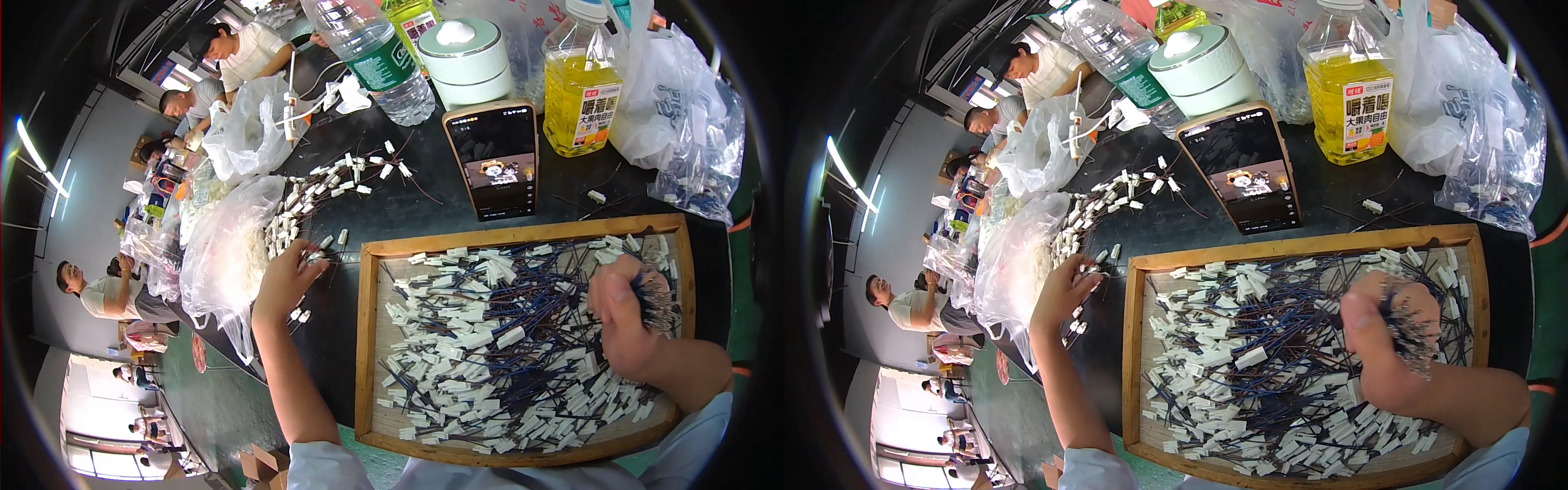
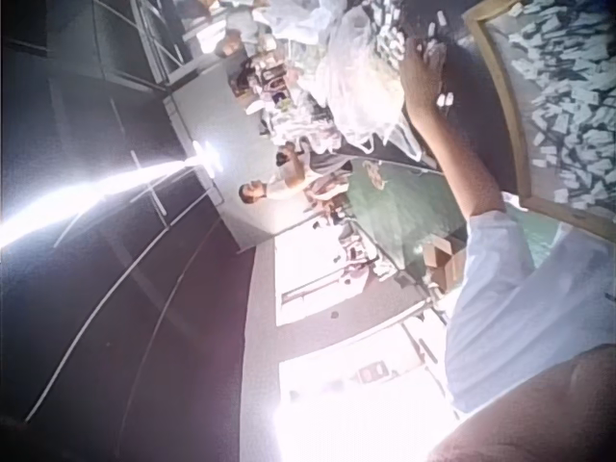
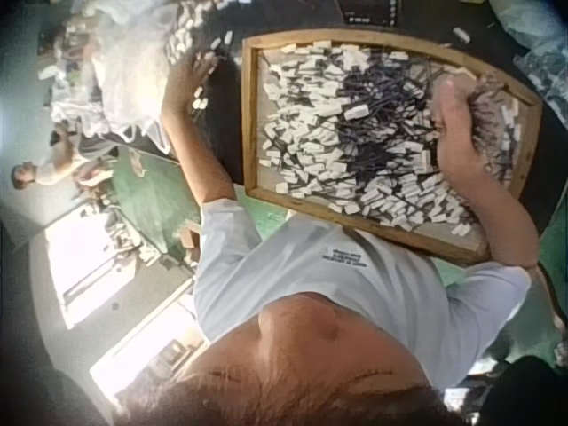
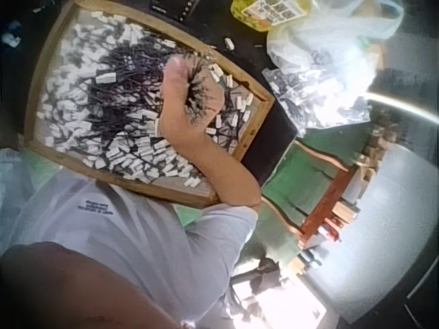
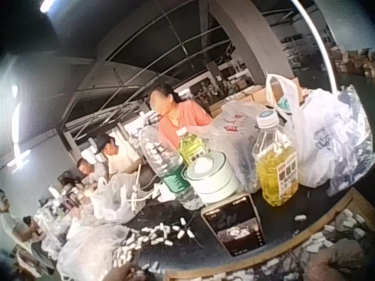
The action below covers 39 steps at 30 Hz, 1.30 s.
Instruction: Assembling small electronic components by attaching plastic housings to wire bundles.
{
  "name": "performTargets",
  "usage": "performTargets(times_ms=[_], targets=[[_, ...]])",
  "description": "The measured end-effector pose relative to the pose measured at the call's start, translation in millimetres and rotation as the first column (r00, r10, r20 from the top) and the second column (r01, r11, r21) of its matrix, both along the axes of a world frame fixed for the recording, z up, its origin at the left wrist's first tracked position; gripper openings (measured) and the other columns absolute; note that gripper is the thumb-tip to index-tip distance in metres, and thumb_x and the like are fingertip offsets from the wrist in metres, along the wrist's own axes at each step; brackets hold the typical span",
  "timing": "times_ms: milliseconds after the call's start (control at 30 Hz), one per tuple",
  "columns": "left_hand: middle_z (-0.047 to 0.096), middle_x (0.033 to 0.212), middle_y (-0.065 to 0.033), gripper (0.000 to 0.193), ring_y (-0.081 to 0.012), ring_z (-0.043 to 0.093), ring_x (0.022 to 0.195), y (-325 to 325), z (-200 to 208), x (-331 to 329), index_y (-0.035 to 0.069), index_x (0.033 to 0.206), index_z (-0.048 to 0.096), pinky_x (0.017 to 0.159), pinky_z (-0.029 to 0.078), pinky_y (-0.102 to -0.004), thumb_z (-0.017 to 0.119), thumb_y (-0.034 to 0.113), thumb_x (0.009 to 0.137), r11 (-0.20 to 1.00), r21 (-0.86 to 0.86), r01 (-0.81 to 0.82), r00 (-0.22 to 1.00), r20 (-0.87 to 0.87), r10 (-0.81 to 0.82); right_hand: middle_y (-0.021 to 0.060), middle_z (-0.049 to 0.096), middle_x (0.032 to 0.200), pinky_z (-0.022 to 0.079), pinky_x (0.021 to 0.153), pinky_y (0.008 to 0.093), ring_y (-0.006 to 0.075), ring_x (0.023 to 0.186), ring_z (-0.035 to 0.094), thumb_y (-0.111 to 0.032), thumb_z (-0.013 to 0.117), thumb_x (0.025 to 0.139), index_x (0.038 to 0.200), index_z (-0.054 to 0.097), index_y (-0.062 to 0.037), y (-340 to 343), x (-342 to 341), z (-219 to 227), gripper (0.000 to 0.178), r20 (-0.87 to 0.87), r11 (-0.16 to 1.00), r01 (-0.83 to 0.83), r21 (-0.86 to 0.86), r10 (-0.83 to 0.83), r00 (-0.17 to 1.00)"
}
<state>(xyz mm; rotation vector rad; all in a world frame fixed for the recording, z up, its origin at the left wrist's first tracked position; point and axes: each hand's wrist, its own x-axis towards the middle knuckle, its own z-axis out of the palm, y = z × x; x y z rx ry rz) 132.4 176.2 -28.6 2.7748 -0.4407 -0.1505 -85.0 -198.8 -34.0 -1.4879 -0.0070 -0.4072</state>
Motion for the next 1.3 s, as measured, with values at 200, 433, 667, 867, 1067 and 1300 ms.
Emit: performTargets(times_ms=[200, 433, 667, 867, 1067, 1300], targets=[[0.062, 0.069, -0.0147, 0.031, -0.0311, 0.061, 0.066, -5.3, -8.4, -3.4, 0.004, 0.095, 0.058, 0.060, 0.045, -0.0395, 0.067, 0.031, 0.081, 0.991, 0.133, 0.017, 0.993, 0.114, -0.032, 0.0008, 0.036, 0.058, 0.028, 0.054, 0.0257, 0.0104, 0.052, 0.031, -0.025, 0.039, 0.098, 0.072, 0.037, -0.0090, -3.0, -3.2, 7.3, 0.030, -0.060, 0.993, -0.106, -0.052, 0.102, 0.993], [0.063, 0.075, -0.0188, 0.028, -0.0384, 0.061, 0.074, -20.8, -16.2, 0.3, 0.004, 0.088, 0.055, 0.065, 0.046, -0.0474, 0.055, 0.032, 0.087, 0.909, 0.410, -0.069, 0.961, 0.273, -0.050, 0.0040, 0.044, 0.053, 0.032, 0.048, 0.0275, 0.0128, 0.047, 0.041, -0.012, 0.051, 0.089, 0.061, 0.046, -0.0038, -2.7, 2.0, 6.6, 0.030, -0.004, 0.990, -0.071, -0.122, 0.071, 0.997], [0.061, 0.066, -0.0155, 0.024, -0.0355, 0.061, 0.063, -26.4, -18.3, -1.8, 0.005, 0.082, 0.050, 0.055, 0.048, -0.0453, 0.053, 0.028, 0.089, 0.885, 0.461, -0.065, 0.908, 0.394, -0.139, 0.0030, 0.044, 0.052, 0.029, 0.044, 0.0277, 0.0109, 0.045, 0.039, -0.006, 0.053, 0.087, 0.061, 0.045, -0.0032, -2.8, 4.2, 6.5, 0.027, -0.006, 0.983, -0.099, -0.155, 0.099, 0.995], [0.060, 0.068, -0.0171, 0.018, -0.0372, 0.061, 0.066, -13.3, -12.3, -15.0, 0.003, 0.082, 0.054, 0.057, 0.047, -0.0468, 0.053, 0.020, 0.087, 0.956, 0.294, 0.015, 0.882, 0.447, -0.151, 0.0030, 0.041, 0.049, 0.026, 0.042, 0.0274, 0.0099, 0.042, 0.036, -0.007, 0.055, 0.087, 0.061, 0.044, -0.0030, 1.6, 11.1, 1.4, 0.029, 0.024, 0.973, -0.114, -0.198, 0.121, 0.992], [0.061, 0.068, -0.0160, 0.015, -0.0314, 0.060, 0.061, -27.4, -6.3, -4.6, 0.000, 0.088, 0.059, 0.058, 0.045, -0.0387, 0.052, 0.013, 0.087, 0.986, -0.110, 0.127, 0.970, 0.221, -0.100, 0.0030, 0.038, 0.049, 0.025, 0.041, 0.0270, 0.0101, 0.041, 0.034, -0.008, 0.057, 0.087, 0.060, 0.043, -0.0030, -5.3, -1.8, 10.5, 0.030, 0.005, 0.971, -0.066, -0.231, 0.069, 0.998], [0.051, 0.059, -0.0085, 0.021, -0.0155, 0.046, 0.053, -13.5, -4.8, -14.4, -0.001, 0.089, 0.056, 0.052, 0.038, -0.0310, 0.051, 0.018, 0.094, 0.970, -0.230, 0.075, 0.994, 0.097, -0.053, 0.0029, 0.036, 0.048, 0.024, 0.041, 0.0268, 0.0101, 0.040, 0.033, -0.010, 0.057, 0.087, 0.060, 0.043, -0.0027, 0.3, 11.0, 4.9, 0.032, -0.001, 0.955, -0.152, -0.254, 0.157, 0.988]])
